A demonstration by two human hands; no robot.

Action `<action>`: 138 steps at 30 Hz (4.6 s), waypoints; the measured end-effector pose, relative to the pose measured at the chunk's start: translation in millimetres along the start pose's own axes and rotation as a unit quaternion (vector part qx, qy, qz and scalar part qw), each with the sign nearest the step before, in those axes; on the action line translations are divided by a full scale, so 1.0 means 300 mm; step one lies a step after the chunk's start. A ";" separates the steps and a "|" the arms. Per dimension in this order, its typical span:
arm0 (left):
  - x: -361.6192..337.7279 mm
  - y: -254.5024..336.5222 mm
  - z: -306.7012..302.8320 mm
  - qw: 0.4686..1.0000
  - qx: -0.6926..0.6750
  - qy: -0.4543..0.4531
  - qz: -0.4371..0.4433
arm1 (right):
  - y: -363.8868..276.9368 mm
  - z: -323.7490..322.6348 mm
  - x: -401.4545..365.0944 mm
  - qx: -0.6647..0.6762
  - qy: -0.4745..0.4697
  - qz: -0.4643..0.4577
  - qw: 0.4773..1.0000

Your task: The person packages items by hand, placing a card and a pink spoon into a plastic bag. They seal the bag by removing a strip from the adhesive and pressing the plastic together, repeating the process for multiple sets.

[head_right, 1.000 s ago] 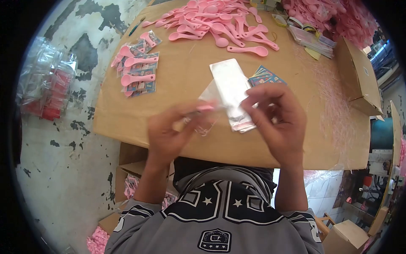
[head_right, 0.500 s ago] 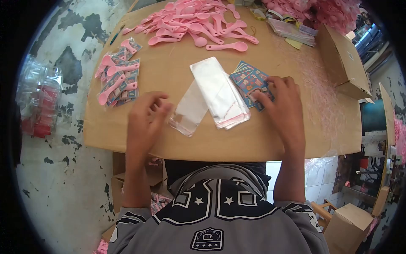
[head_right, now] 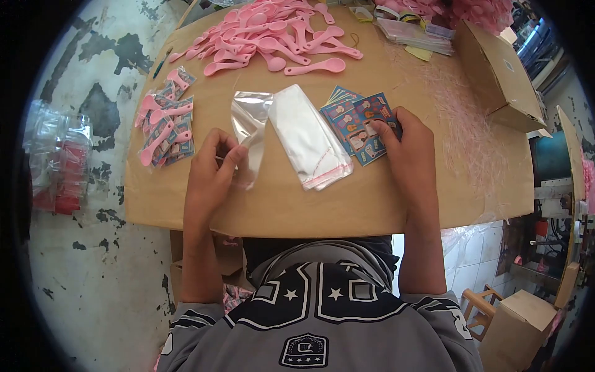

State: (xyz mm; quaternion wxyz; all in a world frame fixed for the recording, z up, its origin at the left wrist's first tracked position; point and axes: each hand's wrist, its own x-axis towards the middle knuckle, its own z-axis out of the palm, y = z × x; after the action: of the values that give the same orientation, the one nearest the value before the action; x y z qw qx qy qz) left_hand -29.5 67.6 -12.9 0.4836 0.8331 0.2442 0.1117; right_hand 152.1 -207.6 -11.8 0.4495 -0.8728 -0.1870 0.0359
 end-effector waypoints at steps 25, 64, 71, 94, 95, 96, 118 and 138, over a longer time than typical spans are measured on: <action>-0.043 -0.043 0.012 0.996 -0.094 -0.006 0.008 | -0.193 0.167 -0.153 0.317 -0.238 -0.016 0.918; -0.080 0.069 0.162 0.792 -0.606 0.066 0.029 | -0.192 0.145 -0.152 0.315 -0.256 0.057 0.912; -0.087 0.073 0.194 0.781 -0.621 0.065 0.029 | -0.195 0.172 -0.169 0.370 -0.237 0.085 0.894; -0.128 0.125 0.262 0.805 -0.592 0.009 0.048 | -0.211 0.246 -0.180 0.465 -0.126 0.007 0.876; -0.133 0.137 0.259 0.807 -0.589 0.023 0.046 | -0.224 0.248 -0.185 0.473 -0.138 0.015 0.870; -0.134 0.130 0.255 0.811 -0.582 0.018 0.051 | -0.241 0.247 -0.190 0.480 -0.151 0.024 0.864; -0.112 0.120 0.228 0.656 -0.749 -0.021 0.085 | -0.230 0.292 -0.255 0.416 -0.156 0.023 0.896; -0.048 -0.014 0.114 0.582 -0.812 0.054 0.009 | -0.225 0.212 0.302 -0.154 -0.058 -0.402 0.901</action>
State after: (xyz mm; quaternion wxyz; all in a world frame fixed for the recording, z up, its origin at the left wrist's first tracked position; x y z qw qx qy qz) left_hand -28.6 36.2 -33.0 0.9432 0.0881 0.0696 0.3126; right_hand 201.8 -90.5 13.7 0.2737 -0.7782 -0.5508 -0.1268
